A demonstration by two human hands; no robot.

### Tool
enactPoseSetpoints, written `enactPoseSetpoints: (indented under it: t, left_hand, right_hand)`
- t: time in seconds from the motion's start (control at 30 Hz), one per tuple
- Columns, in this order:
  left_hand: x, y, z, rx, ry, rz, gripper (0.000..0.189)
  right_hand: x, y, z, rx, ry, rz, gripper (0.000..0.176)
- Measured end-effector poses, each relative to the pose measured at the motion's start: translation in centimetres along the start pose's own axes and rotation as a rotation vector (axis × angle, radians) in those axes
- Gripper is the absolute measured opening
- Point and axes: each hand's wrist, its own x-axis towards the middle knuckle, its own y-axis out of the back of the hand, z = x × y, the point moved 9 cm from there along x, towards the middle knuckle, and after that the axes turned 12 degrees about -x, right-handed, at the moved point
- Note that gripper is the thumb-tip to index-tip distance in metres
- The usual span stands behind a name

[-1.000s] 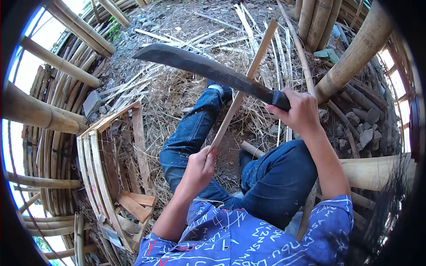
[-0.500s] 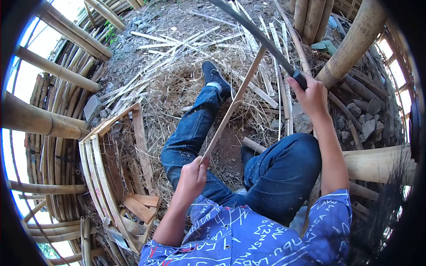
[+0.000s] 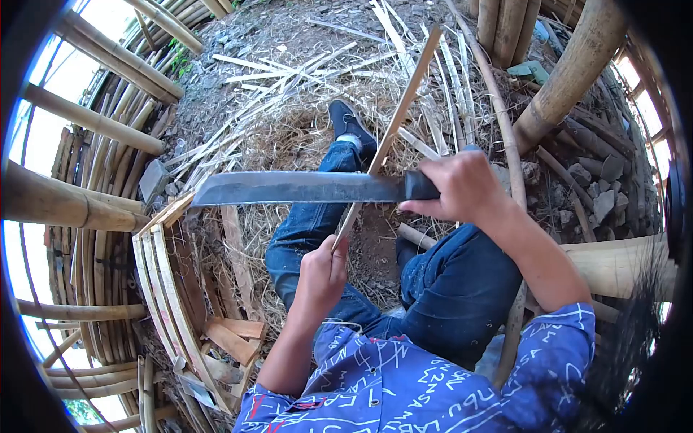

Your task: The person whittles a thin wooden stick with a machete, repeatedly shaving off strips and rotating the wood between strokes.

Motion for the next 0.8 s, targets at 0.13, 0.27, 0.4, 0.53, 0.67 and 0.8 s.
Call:
enactPoseSetpoints:
  t: [0.13, 0.27, 0.4, 0.53, 0.67, 0.8]
  left_hand:
    - [0.2, -0.3, 0.2, -0.068, 0.005, -0.029, 0.027]
    - [0.4, -0.5, 0.8, -0.098, 0.013, -0.057, 0.028]
    - [0.4, -0.1, 1.1, -0.077, 0.029, -0.055, 0.033]
    - [0.4, 0.3, 1.4, -0.056, 0.007, -0.035, 0.032]
    - [0.0, 1.5, 1.6, 0.007, 0.014, -0.02, 0.027]
    - [-0.6, 2.0, 0.5, 0.044, 0.052, -0.03, 0.022]
  right_hand:
    - [0.3, 0.7, 0.6, 0.052, 0.01, 0.064, 0.057]
    - [0.0, 1.6, 1.2, 0.018, 0.006, 0.153, 0.058]
    - [-0.3, 1.6, 1.7, -0.012, -0.01, 0.164, 0.057]
    - [-0.4, 1.6, 1.8, -0.055, -0.008, 0.133, 0.057]
    - [-0.7, 1.6, 3.0, -0.027, -0.096, 0.117, 0.057]
    - [-1.3, 0.7, 4.0, -0.057, -0.13, 0.075, 0.056]
